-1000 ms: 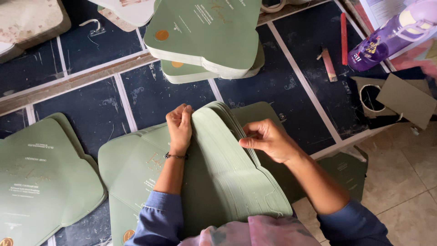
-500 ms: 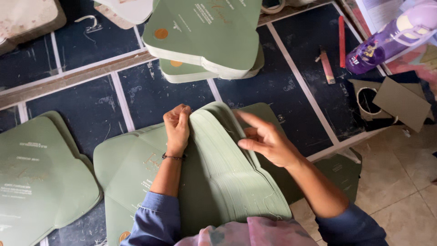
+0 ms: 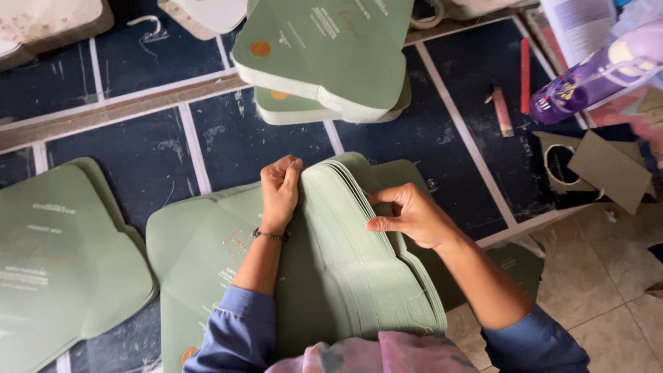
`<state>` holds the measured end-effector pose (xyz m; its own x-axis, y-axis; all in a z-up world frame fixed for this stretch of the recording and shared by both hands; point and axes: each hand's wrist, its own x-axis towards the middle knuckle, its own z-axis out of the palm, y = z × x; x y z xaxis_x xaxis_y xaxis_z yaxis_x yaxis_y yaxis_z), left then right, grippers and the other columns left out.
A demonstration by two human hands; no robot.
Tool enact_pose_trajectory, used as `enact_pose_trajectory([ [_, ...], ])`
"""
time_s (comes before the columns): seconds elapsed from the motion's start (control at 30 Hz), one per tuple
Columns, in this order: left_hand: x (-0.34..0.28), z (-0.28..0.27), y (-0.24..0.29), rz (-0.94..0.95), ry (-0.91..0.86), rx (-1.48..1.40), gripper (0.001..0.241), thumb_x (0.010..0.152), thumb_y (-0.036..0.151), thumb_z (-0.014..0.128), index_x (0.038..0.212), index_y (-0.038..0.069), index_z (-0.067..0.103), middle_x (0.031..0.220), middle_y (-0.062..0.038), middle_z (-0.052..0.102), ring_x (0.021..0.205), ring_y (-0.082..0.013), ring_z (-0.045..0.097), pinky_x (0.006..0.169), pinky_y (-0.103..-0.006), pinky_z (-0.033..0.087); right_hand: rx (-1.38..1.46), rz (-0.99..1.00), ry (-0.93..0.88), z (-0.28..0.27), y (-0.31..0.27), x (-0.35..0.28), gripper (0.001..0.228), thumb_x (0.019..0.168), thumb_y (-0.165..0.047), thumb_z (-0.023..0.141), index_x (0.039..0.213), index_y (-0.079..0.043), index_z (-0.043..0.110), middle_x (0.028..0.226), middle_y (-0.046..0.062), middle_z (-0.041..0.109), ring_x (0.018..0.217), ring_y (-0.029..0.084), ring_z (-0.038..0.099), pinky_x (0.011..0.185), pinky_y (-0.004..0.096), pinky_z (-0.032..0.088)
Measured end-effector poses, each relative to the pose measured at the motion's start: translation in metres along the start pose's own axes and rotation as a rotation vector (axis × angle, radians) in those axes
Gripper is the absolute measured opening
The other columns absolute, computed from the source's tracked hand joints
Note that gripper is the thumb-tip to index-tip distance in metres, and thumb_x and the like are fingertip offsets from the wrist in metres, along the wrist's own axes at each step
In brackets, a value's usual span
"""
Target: The person is sitting and handling a stack of green, heart-shaped paper items. They repeatedly lift the stack, fan through the edges to separate the sheets, and place them back down on the table.
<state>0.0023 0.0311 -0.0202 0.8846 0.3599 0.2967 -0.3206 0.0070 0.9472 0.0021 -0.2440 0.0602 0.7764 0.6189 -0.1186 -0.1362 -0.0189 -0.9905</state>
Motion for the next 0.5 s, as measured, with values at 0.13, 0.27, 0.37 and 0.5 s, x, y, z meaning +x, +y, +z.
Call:
enact_pose_trajectory([
  [0.13, -0.002, 0.001, 0.000, -0.014, 0.011, -0.016, 0.041, 0.100, 0.006, 0.059, 0.060, 0.013, 0.052, 0.057, 0.003, 0.044, 0.060, -0.0076, 0.037, 0.054, -0.0250, 0.030, 0.104, 0.081, 0.000, -0.010, 0.018, 0.001, 0.042, 0.071, -0.004, 0.092, 0.111, -0.001, 0.082, 0.101, 0.011, 0.082, 0.092, 0.017, 0.073, 0.082, 0.031, 0.062],
  [0.27, -0.002, -0.001, -0.001, -0.010, 0.009, -0.027, 0.042, 0.101, 0.006, 0.059, 0.060, 0.014, 0.051, 0.057, 0.004, 0.043, 0.060, -0.0068, 0.037, 0.054, -0.0242, 0.029, 0.116, 0.060, -0.016, -0.009, 0.015, 0.000, 0.041, 0.072, -0.006, 0.092, 0.111, -0.001, 0.082, 0.107, 0.013, 0.082, 0.104, 0.019, 0.069, 0.094, 0.036, 0.058],
  [0.37, -0.002, 0.000, -0.001, -0.001, 0.013, -0.025, 0.042, 0.101, 0.006, 0.059, 0.060, 0.013, 0.053, 0.057, 0.003, 0.044, 0.059, -0.0079, 0.037, 0.054, -0.0249, 0.029, 0.107, 0.051, -0.025, -0.017, 0.033, 0.001, 0.040, 0.073, -0.006, 0.091, 0.112, -0.001, 0.081, 0.110, 0.013, 0.081, 0.106, 0.019, 0.067, 0.096, 0.037, 0.056],
  [0.5, -0.002, 0.002, 0.008, 0.004, 0.011, -0.029, 0.042, 0.101, 0.006, 0.058, 0.060, 0.012, 0.054, 0.057, 0.002, 0.046, 0.060, -0.0080, 0.037, 0.055, -0.0250, 0.030, 0.112, 0.059, -0.034, -0.014, 0.024, 0.000, 0.039, 0.074, -0.005, 0.091, 0.112, 0.000, 0.081, 0.109, 0.013, 0.081, 0.106, 0.020, 0.069, 0.097, 0.037, 0.056],
])
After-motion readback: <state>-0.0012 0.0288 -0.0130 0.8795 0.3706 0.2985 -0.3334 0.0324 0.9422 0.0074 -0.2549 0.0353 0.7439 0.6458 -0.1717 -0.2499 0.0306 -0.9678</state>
